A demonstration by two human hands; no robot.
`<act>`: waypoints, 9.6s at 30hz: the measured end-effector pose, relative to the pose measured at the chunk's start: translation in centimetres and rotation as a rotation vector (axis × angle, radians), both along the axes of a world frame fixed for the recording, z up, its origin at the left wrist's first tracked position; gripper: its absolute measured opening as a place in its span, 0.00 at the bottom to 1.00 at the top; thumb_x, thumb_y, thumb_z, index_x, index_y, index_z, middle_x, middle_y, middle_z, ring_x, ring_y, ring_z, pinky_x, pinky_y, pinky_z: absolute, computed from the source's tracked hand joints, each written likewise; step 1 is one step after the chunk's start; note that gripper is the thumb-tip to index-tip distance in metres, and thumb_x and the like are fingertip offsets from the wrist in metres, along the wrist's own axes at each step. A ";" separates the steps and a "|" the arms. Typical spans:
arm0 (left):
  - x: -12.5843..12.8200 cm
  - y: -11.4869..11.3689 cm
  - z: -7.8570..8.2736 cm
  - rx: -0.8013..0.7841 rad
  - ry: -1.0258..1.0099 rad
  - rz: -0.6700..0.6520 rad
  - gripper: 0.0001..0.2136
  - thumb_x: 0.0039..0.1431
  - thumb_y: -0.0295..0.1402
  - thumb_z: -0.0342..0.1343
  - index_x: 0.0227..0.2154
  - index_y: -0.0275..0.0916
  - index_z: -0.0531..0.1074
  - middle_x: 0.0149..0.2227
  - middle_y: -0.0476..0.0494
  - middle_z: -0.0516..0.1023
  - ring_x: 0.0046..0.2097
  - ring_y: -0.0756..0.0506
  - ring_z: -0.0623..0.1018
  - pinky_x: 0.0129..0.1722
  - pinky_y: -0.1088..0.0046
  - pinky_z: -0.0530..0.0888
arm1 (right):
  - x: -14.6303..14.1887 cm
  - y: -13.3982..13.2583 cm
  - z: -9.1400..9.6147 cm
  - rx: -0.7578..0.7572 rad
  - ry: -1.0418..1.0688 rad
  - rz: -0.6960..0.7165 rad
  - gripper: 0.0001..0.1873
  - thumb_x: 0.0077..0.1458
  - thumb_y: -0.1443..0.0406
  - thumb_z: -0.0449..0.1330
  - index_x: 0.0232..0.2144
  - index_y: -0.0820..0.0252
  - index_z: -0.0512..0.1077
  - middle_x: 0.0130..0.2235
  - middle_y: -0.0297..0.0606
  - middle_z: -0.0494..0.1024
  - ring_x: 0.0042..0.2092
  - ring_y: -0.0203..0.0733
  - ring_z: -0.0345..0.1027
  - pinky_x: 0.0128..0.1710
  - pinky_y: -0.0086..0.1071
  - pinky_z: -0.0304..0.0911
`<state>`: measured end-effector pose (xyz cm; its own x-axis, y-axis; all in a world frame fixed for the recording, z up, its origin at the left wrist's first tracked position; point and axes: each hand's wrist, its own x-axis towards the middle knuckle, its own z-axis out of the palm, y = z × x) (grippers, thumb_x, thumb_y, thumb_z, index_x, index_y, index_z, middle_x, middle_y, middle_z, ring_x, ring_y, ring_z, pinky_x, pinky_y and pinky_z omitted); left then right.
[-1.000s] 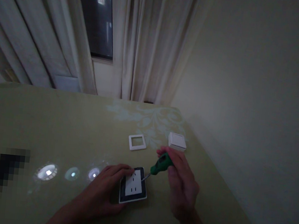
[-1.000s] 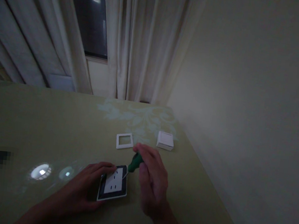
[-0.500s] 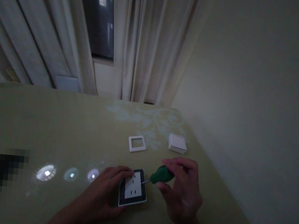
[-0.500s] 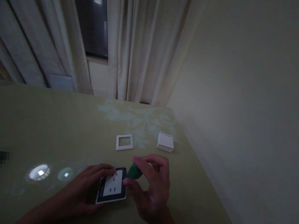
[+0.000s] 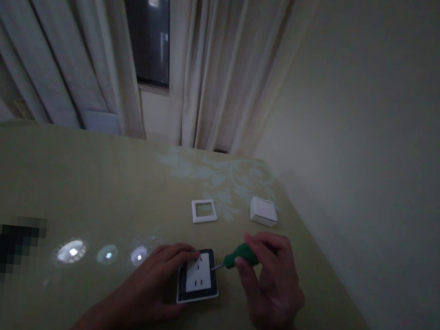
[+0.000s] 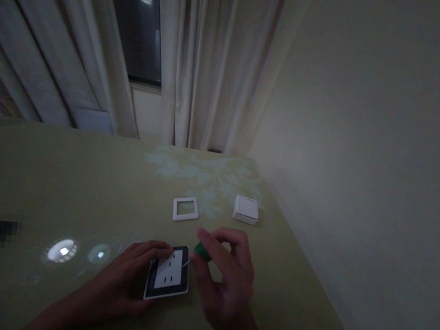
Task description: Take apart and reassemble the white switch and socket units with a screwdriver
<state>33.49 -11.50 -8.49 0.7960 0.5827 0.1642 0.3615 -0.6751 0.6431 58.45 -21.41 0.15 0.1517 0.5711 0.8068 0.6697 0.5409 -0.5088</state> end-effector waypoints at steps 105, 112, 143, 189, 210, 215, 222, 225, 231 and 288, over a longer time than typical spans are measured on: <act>0.4 -0.1 -0.2 0.090 -0.018 0.042 0.40 0.48 0.29 0.69 0.67 0.51 0.67 0.66 0.39 0.76 0.62 0.29 0.78 0.61 0.49 0.77 | 0.6 1.0 -0.5 -0.234 0.348 0.346 0.21 0.71 0.67 0.65 0.62 0.39 0.75 0.54 0.39 0.83 0.53 0.49 0.82 0.52 0.45 0.80; 0.6 -0.1 -0.1 0.092 -0.024 0.049 0.41 0.50 0.29 0.69 0.68 0.53 0.65 0.66 0.40 0.77 0.62 0.30 0.79 0.59 0.49 0.78 | 0.6 1.0 -0.6 -0.145 0.322 0.379 0.24 0.67 0.68 0.69 0.60 0.40 0.75 0.53 0.38 0.82 0.53 0.47 0.80 0.51 0.44 0.79; 0.6 -0.2 -0.5 0.095 -0.036 0.078 0.40 0.52 0.30 0.68 0.68 0.55 0.64 0.66 0.41 0.76 0.62 0.30 0.79 0.60 0.49 0.78 | 0.5 1.1 -0.1 -0.162 0.336 0.340 0.21 0.68 0.70 0.67 0.58 0.42 0.78 0.52 0.40 0.83 0.53 0.48 0.81 0.51 0.46 0.80; -1.2 2.1 -2.1 0.176 0.020 0.219 0.39 0.57 0.35 0.69 0.71 0.51 0.62 0.66 0.36 0.77 0.66 0.27 0.76 0.68 0.41 0.66 | 5.8 7.3 -7.6 -0.694 0.174 -0.231 0.15 0.61 0.59 0.65 0.47 0.58 0.84 0.43 0.45 0.86 0.43 0.51 0.80 0.47 0.42 0.73; -1.2 3.7 -0.8 0.043 0.057 0.221 0.39 0.53 0.43 0.72 0.68 0.43 0.69 0.66 0.33 0.77 0.66 0.27 0.76 0.65 0.46 0.69 | 2.5 13.6 -4.9 -0.734 -0.716 0.069 0.18 0.71 0.58 0.65 0.58 0.59 0.75 0.60 0.45 0.78 0.56 0.51 0.77 0.56 0.52 0.76; -1.1 3.5 -0.9 0.060 0.068 0.242 0.38 0.52 0.43 0.72 0.67 0.44 0.70 0.66 0.34 0.78 0.67 0.26 0.76 0.65 0.47 0.69 | 2.9 11.7 -5.5 -0.697 -0.609 0.010 0.07 0.68 0.63 0.67 0.45 0.61 0.79 0.53 0.44 0.80 0.55 0.51 0.75 0.57 0.49 0.73; -0.3 2.2 -0.5 0.065 0.079 0.262 0.39 0.49 0.46 0.76 0.63 0.43 0.73 0.62 0.33 0.81 0.63 0.26 0.78 0.64 0.48 0.71 | 3.3 7.5 -5.6 -0.611 -0.330 -0.117 0.05 0.65 0.71 0.61 0.38 0.61 0.77 0.51 0.47 0.74 0.57 0.51 0.70 0.60 0.47 0.68; 0.8 0.9 -1.4 0.075 0.082 0.313 0.46 0.41 0.51 0.81 0.63 0.41 0.73 0.60 0.31 0.81 0.60 0.25 0.80 0.60 0.47 0.74 | 2.0 5.4 -5.2 -0.608 -0.266 -0.093 0.03 0.65 0.69 0.63 0.38 0.59 0.77 0.51 0.45 0.73 0.57 0.50 0.69 0.60 0.46 0.68; 1.5 -0.2 -4.5 0.206 -0.040 0.341 0.60 0.49 0.48 0.78 0.78 0.46 0.46 0.62 0.30 0.79 0.60 0.25 0.80 0.58 0.46 0.77 | -1.7 3.7 -5.2 -0.725 -0.204 0.031 0.08 0.54 0.68 0.74 0.31 0.56 0.78 0.45 0.37 0.74 0.51 0.46 0.72 0.51 0.38 0.70; 5.7 1.7 1.8 0.081 0.053 0.293 0.30 0.60 0.39 0.65 0.65 0.41 0.70 0.63 0.31 0.77 0.62 0.31 0.78 0.61 0.52 0.75 | 13.8 10.5 -6.1 -0.897 -0.191 -0.714 0.22 0.71 0.55 0.65 0.61 0.58 0.73 0.61 0.45 0.77 0.57 0.53 0.76 0.57 0.54 0.74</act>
